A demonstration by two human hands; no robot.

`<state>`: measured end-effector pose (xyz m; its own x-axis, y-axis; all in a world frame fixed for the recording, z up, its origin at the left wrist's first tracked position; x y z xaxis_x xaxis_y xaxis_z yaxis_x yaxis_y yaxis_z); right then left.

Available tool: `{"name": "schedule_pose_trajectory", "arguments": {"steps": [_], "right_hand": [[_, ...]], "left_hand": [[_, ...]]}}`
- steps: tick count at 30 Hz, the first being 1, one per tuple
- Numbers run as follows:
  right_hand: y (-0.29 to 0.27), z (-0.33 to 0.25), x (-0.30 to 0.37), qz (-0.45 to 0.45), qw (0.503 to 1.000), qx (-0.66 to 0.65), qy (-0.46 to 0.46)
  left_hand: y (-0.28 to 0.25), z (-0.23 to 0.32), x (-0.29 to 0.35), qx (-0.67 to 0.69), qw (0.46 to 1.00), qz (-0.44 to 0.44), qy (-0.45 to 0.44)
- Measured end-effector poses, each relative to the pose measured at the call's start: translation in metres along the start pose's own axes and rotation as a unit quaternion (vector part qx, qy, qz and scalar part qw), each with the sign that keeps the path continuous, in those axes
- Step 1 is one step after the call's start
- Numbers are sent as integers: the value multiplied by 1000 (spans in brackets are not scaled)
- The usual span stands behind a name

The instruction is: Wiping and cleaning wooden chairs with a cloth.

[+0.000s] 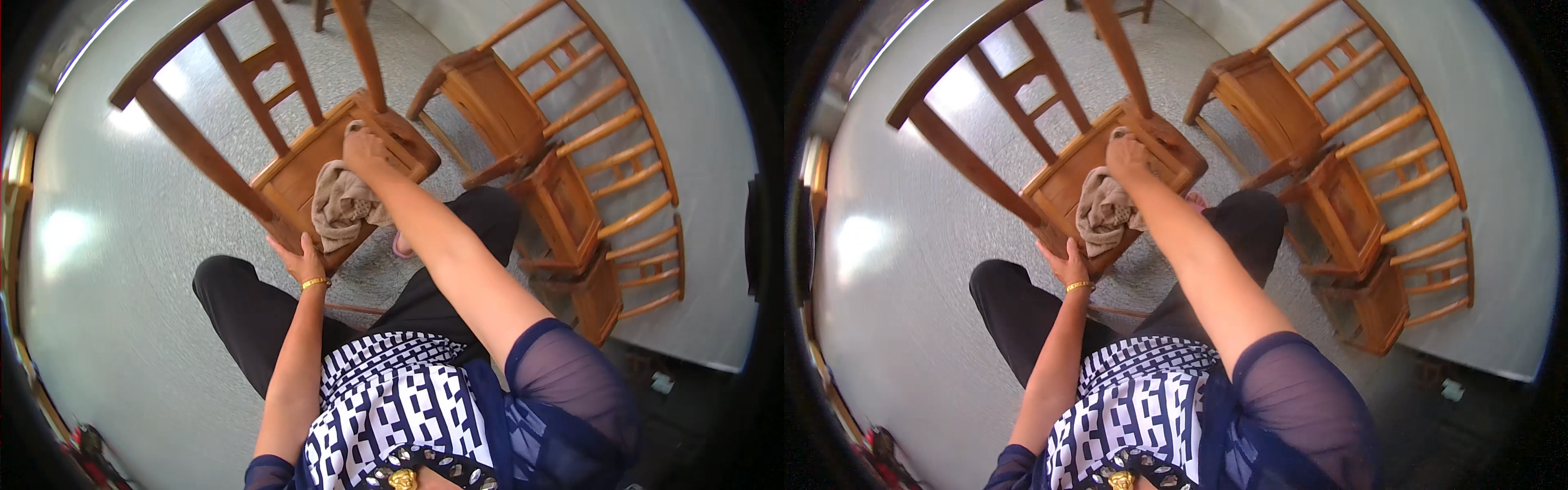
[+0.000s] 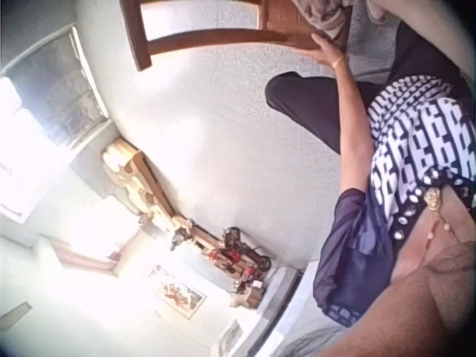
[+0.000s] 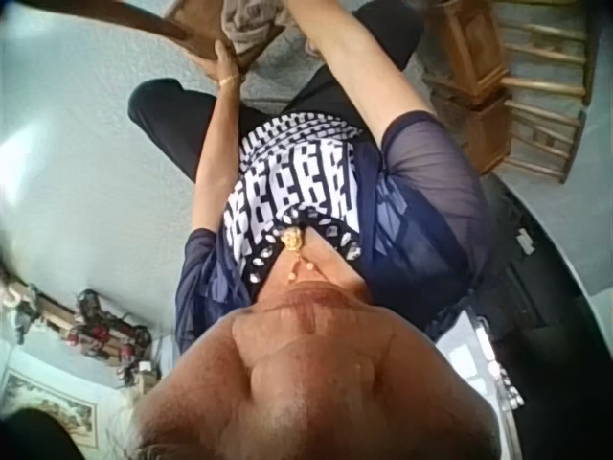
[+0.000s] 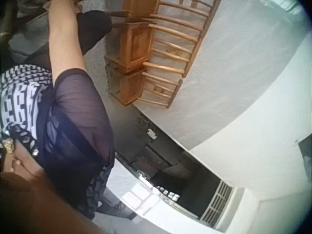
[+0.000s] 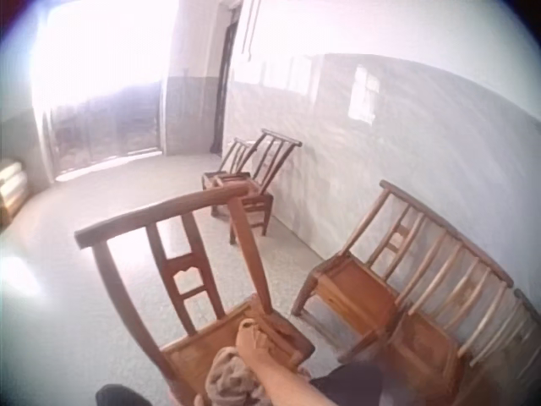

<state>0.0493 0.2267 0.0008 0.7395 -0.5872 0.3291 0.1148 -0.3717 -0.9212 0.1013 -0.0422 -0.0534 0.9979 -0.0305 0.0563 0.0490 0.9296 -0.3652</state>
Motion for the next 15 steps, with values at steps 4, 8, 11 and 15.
{"name": "schedule_pose_trajectory", "arguments": {"steps": [4, 8, 11, 15], "right_hand": [[7, 19, -3, 4, 998, -29, 46], [4, 30, 23, 4, 992, -105, 65], [-2, 39, 36, -25, 992, -107, 64], [0, 64, 47, -34, 990, -107, 83]], "left_hand": [[8, 2, 2, 18, 999, -18, -37], [3, -1, 1, 48, 997, -2, -53], [3, 0, -1, 46, 998, -2, -46], [2, 10, 1, 47, 998, -2, -46]]}}
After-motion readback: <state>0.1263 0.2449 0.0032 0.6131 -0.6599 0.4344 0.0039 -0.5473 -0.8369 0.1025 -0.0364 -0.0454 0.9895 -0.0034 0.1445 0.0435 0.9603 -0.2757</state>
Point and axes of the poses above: each hand's wrist, its own x-axis away from the middle knuckle, its own y-axis out of the palm, z = x × y, the point moved 7 cm from there along -x, towards the middle knuckle, and after that the axes turned 5 degrees about -z, right-handed, at the moved point
